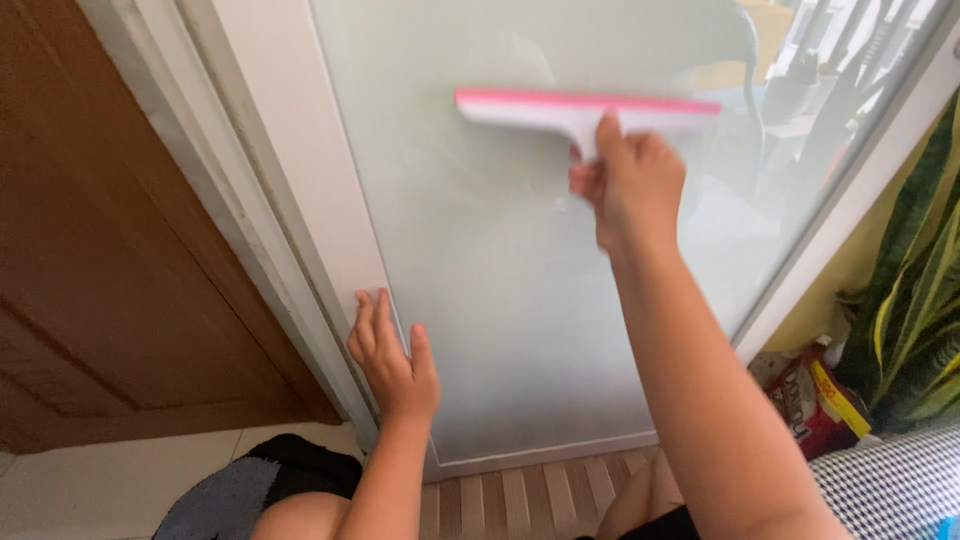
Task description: Cleaning a frosted glass door using a spray cleaner and a squeegee
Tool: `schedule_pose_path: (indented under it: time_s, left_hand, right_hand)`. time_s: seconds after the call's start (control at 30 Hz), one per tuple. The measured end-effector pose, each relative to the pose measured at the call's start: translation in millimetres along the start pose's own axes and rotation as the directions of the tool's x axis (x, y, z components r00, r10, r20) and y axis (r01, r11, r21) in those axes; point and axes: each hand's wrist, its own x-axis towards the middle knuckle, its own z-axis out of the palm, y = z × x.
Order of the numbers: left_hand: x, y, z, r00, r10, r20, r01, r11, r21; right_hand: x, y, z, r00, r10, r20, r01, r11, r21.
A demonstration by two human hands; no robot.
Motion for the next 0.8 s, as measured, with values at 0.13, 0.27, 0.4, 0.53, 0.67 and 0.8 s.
schedule_pose_path:
  time_s: [0.13, 0.27, 0.4, 0.53, 0.67, 0.8]
  left_hand:
    - [0, 9, -5, 0.999, 0.028, -0.018, -0.029, 0.998, -0.056]
    - [-1, -3, 0, 0.997, 0.062, -0.041, -0.064, 0.996, -0.06]
    - [1, -2, -4, 0.992, 0.113, -0.056, -0.116, 0.991, -0.065]
    - [3, 3, -8, 0.998, 0.049, -0.032, -0.05, 0.998, -0.034]
    - [4, 1, -6, 0.983, -0.158, 0.096, 0.164, 0.984, -0.063]
    - [4, 6, -9, 0.954, -0.237, 0.184, 0.247, 0.968, -0.038]
  right_hand:
    - [-3, -23, 10, 0.976, 0.199, -0.088, -0.196, 0.98, 0.035]
    - [-26, 56, -22, 0.989, 0.048, -0.143, -0.057, 0.997, -0.06]
    - [-80, 135, -60, 0.979, 0.149, -0.139, -0.168, 0.977, -0.133]
    - [-97, 157, -78, 0.947, 0.287, -0.141, -0.301, 0.95, -0.083]
    - [-74, 131, -84, 0.963, 0.25, -0.097, -0.262, 0.954, -0.145]
    - [-22, 79, -77, 0.981, 0.153, -0.118, -0.153, 0.988, 0.016]
